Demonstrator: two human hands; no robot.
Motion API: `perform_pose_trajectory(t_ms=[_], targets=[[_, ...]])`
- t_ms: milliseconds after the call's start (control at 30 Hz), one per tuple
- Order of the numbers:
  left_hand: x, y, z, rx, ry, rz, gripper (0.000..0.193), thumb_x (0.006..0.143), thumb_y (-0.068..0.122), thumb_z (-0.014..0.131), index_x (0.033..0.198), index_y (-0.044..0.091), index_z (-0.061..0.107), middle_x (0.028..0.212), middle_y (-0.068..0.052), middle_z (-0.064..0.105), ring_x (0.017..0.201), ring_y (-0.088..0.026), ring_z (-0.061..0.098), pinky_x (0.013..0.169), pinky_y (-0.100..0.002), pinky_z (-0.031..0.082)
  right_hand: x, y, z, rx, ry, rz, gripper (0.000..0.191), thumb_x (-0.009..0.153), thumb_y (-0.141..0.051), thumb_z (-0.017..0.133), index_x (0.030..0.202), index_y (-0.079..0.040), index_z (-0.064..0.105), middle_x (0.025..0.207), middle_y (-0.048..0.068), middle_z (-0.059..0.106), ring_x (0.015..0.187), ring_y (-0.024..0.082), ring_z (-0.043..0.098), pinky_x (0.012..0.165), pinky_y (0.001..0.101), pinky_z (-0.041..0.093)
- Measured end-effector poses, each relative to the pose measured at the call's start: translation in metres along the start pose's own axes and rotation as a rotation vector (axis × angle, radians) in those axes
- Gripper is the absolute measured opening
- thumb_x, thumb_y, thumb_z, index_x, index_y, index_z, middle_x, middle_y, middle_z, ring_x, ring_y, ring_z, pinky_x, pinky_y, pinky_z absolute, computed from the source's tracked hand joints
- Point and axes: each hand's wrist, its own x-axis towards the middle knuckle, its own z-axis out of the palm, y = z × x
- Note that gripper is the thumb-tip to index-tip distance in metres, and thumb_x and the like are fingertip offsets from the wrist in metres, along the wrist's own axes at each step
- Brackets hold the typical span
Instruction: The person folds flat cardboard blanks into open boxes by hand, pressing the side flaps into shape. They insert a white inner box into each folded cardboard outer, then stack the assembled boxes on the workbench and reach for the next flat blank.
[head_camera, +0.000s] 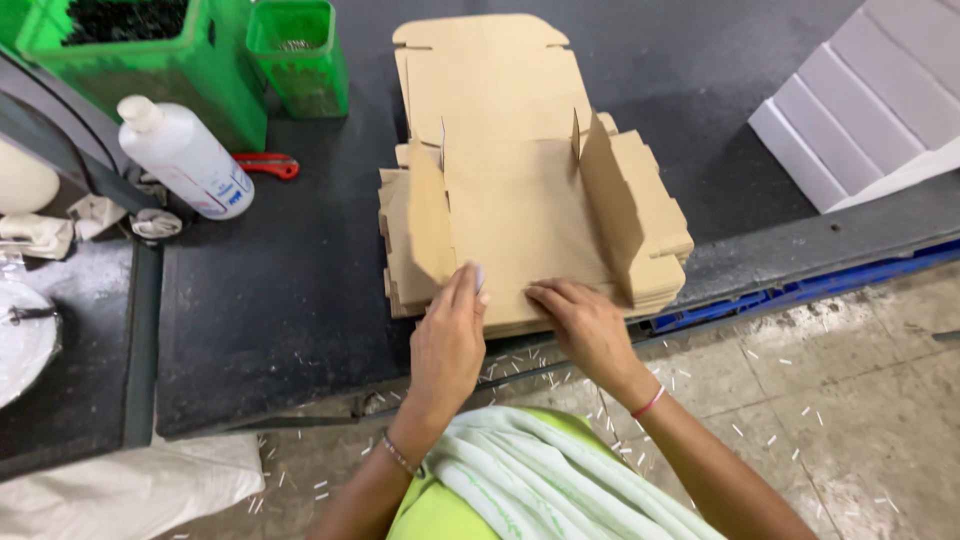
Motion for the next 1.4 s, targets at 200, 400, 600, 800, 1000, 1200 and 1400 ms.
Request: perform_pose_trajectory(t_ms=[200,400,600,800,1000,1200,1400], targets=[[0.054,-0.052,-0.033,-0.357,0.438,0.06,0.032,0.113,0.024,0.046,0.12,0.004,0.07,0.113,-0.011,0.071,0.104,-0.027,0.067,0.095,-0.038,0.053,0.036,0.048,0.0,-0.011,-0.169,0.115,0.015,0.086,-0.022,0.073,0.097,-0.012,0.077,0.09,0.008,0.075,0.084,0.031,0.069,0.084,0.0436,0.05],[0.19,-0.152,0.037,-0.568,0.063,-0.276,0.082,0.103,0.067,0.025,0.13,0.005,0.071,0.13,-0.014,0.069,0.119,-0.022,0.062,0.103,-0.034,0.044,0.038,0.062,0.017,-0.081,-0.108,-0.033,0.012,0.083,-0.021,0.073,0.091,-0.012,0.076,0.083,0.007,0.074,0.079,0.03,0.069,0.088,0.0489,0.046],[0.248,-0.164,0.081,-0.847,-0.133,-0.245,0.088,0.102,0.071,0.026,0.14,0.0,0.061,0.142,-0.021,0.06,0.124,-0.031,0.057,0.105,-0.037,0.041,0.038,0.058,0.014,-0.068,-0.121,-0.009,0.011,0.078,-0.018,0.075,0.089,-0.014,0.074,0.083,0.005,0.073,0.078,0.027,0.068,0.074,0.0414,0.045],[0.249,-0.165,0.095,-0.783,-0.105,-0.175,0.091,0.101,0.071,0.027,0.12,-0.004,0.075,0.112,-0.017,0.077,0.099,-0.02,0.07,0.093,-0.031,0.052,0.034,0.061,0.017,-0.049,-0.096,-0.021,0.015,0.074,-0.018,0.078,0.088,-0.012,0.073,0.081,0.005,0.072,0.079,0.027,0.068,0.074,0.0414,0.045],[0.218,-0.166,0.102,-1.158,-0.055,-0.322,0.069,0.108,0.057,0.04,0.1,-0.002,0.076,0.087,-0.006,0.066,0.078,-0.014,0.061,0.074,-0.029,0.052,0.036,0.067,0.018,-0.063,-0.136,-0.035,0.016,0.079,-0.021,0.079,0.09,-0.012,0.073,0.083,0.007,0.072,0.08,0.029,0.068,0.075,0.0418,0.047],[0.196,-0.177,0.107,-1.315,0.124,-0.161,0.055,0.103,0.044,0.068,0.129,0.001,0.043,0.108,-0.006,0.062,0.099,-0.015,0.063,0.09,-0.031,0.053,0.048,0.056,0.007,-0.057,-0.26,0.002,0.019,0.082,-0.019,0.076,0.1,-0.014,0.075,0.091,0.007,0.075,0.087,0.028,0.07,0.079,0.043,0.048],[0.177,-0.183,0.099,-0.879,-0.067,-0.172,0.084,0.088,0.057,0.073,0.144,0.007,0.035,0.117,-0.01,0.058,0.115,-0.022,0.058,0.102,-0.036,0.047,0.066,0.031,0.013,-0.122,-0.524,-0.19,0.061,0.082,-0.006,0.068,0.141,-0.021,0.061,0.12,0.01,0.069,0.11,0.031,0.063,0.093,0.046,0.046]])
